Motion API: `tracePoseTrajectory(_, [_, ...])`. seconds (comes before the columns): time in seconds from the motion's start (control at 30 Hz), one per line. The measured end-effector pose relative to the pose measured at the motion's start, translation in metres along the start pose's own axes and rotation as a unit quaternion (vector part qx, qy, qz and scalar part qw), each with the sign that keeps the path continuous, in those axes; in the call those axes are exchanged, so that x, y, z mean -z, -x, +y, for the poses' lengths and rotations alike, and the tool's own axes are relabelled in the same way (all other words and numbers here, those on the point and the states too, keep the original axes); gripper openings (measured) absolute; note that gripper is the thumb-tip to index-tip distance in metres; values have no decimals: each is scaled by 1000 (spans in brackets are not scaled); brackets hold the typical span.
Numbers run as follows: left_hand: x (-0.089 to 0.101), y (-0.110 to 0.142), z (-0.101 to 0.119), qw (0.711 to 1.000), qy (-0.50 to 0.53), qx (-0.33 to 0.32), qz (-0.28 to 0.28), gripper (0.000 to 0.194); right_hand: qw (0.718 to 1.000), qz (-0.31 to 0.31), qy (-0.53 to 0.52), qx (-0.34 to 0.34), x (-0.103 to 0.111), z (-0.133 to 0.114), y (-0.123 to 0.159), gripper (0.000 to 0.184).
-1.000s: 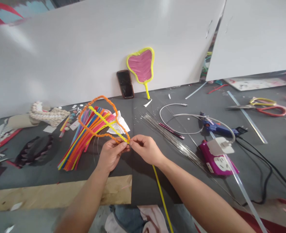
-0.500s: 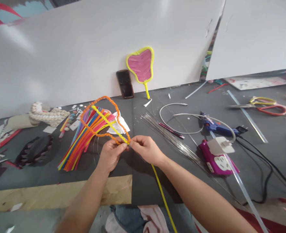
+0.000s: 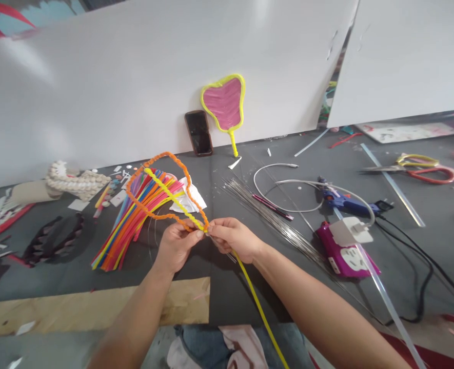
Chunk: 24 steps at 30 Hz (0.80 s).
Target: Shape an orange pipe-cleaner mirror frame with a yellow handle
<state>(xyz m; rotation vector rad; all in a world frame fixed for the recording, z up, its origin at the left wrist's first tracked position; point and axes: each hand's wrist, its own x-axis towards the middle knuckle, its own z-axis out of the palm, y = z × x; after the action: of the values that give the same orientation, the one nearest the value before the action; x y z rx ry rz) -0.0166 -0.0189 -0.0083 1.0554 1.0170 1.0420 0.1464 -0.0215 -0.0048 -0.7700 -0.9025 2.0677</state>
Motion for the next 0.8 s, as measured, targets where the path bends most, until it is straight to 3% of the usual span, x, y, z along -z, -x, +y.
tracePoseTrajectory(0.33, [-4,0,14,990,133,42,18,14,999,9,38,34,4,-1,0,27])
tracePoseTrajectory(0.5, [-4,1,17,975,208,75,16,13,992,33,92,83,4,3,-1,29])
tracePoseTrajectory(0.67, [-3,-1,16,972,228,55,34,12,973,61,194,106,-11,15,0,31])
tracePoseTrajectory(0.8, [-3,-2,15,977,203,20,59,14,940,99,296,137,-20,23,3,27])
